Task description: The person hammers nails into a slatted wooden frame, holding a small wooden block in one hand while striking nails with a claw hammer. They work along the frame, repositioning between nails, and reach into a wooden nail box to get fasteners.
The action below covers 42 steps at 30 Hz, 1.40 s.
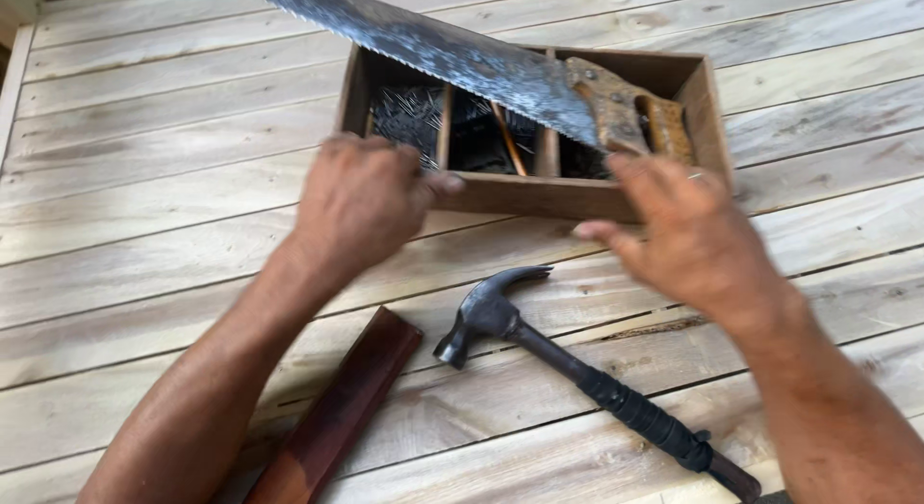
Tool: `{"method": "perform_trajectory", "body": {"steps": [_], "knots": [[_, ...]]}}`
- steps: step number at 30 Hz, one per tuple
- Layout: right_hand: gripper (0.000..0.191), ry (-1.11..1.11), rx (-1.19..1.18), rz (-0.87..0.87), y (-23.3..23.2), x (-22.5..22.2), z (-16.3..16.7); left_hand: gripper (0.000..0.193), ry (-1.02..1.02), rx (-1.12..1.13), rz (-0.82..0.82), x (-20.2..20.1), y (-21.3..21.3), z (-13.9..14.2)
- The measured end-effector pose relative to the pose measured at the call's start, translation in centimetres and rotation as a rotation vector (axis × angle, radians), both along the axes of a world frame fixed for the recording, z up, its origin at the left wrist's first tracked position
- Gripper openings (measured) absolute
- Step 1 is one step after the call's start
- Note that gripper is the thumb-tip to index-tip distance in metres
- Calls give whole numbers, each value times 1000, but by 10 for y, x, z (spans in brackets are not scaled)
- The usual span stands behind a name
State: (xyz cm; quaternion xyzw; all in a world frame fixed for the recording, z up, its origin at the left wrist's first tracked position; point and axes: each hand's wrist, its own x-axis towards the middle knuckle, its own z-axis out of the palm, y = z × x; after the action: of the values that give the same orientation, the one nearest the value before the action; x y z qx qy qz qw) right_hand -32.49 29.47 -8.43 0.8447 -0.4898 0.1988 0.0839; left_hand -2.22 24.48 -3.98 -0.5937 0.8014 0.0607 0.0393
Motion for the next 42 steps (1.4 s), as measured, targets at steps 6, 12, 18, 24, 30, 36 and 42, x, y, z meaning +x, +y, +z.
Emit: {"method": "perform_trajectory", "body": {"steps": [6, 12, 18, 24, 30, 36, 42], "knots": [[43, -37, 236, -448, -50, -21, 31, 47, 472, -229, -196, 16, 28, -22], [90, -84, 661, -355, -80, -6, 44, 29, 534, -170, -40, 37, -11, 4], [89, -142, 512, -554, -76, 20, 54, 35, 438, -107, 61, 34, -34, 5], [56, -137, 96, -513, -40, 28, 74, 12, 255, -307, -65, 23, -64, -13], [48, 235, 55, -405, 3, 51, 55, 15, 70, -254, -111, 15, -84, -27], [52, 281, -349, -153, 25, 66, 53, 16, 17, -143, -70, 8, -78, -39], [65, 212, 722, -87, 61, 102, 33, 17, 138, -187, -36, 7, -81, -41]]}}
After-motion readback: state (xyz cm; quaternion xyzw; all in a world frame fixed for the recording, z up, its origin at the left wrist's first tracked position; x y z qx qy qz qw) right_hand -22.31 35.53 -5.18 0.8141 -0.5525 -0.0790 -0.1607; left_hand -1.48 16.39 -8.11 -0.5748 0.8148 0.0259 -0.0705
